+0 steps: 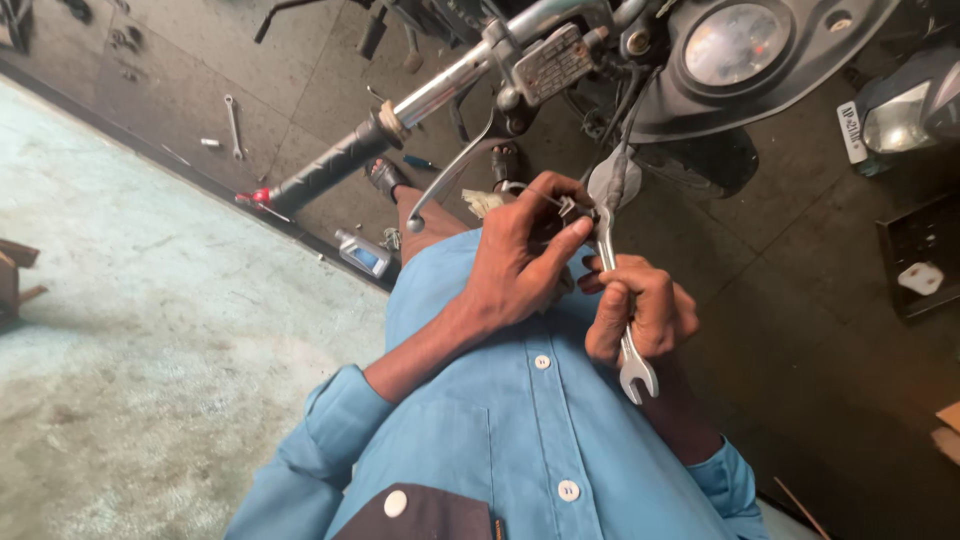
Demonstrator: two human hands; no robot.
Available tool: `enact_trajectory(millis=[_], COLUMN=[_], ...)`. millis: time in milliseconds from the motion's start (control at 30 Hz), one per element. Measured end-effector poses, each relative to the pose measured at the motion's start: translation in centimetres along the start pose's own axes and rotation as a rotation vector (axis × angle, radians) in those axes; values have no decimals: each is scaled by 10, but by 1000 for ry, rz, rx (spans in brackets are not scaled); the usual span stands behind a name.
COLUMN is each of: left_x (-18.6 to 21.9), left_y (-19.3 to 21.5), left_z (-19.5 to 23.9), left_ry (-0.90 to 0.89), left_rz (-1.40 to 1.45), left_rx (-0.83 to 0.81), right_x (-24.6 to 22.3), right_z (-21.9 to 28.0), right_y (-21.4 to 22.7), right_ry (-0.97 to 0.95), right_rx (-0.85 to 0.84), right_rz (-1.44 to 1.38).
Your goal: The person uses a wrench to loosen and tighten bolts on a motorcycle handlebar assembly. They remove a small metal component, adjust it, and reattach it to the handlebar area.
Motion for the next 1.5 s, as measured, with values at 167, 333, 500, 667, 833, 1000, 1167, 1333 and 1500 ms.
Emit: enact_trajectory(millis=[167,333,500,667,833,1000,1167,1333,1500], left_x=[4,25,22,22,20,10,12,-6,7], left_y=[-3,-6,-6,-12,-33,-28,-20,-6,4], left_z=[-3,-4,-4,1,4,-4,-11,-13,-10], left_ry=[-9,-176,-129,-219,-413,-463,-444,-140,-189], left_rz=[-207,-302,-317,-374,-514,-473,-314,-91,-100], left_rx=[-72,-78,-141,-158,-338,-430,-343,-293,-173], right_x=[22,30,40,76,111,156,137,101,48], right_z=[-11,-34,-49,-67,-90,-107,-131,-68,-30], right_y=[10,15,14,6,-52,-77,7,57,18], right_ry=[-307,-490,-538,-604,-520,-427,-412,-322,-55], right_rx=[-64,-130,-165,-265,-585,-852,-244,-46,-125], right_rz=[-305,-477,-507,-527,-329,174,-571,-854,-103])
Point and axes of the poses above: each hand's wrist, its own z-axis away from the middle knuckle, its own y-axis out of the back of the hand, x = y × z, the point moved 10 cm from there along -z, towards the middle knuckle, and after that the axes turned 5 degrees about -x, right-handed, at the moved point
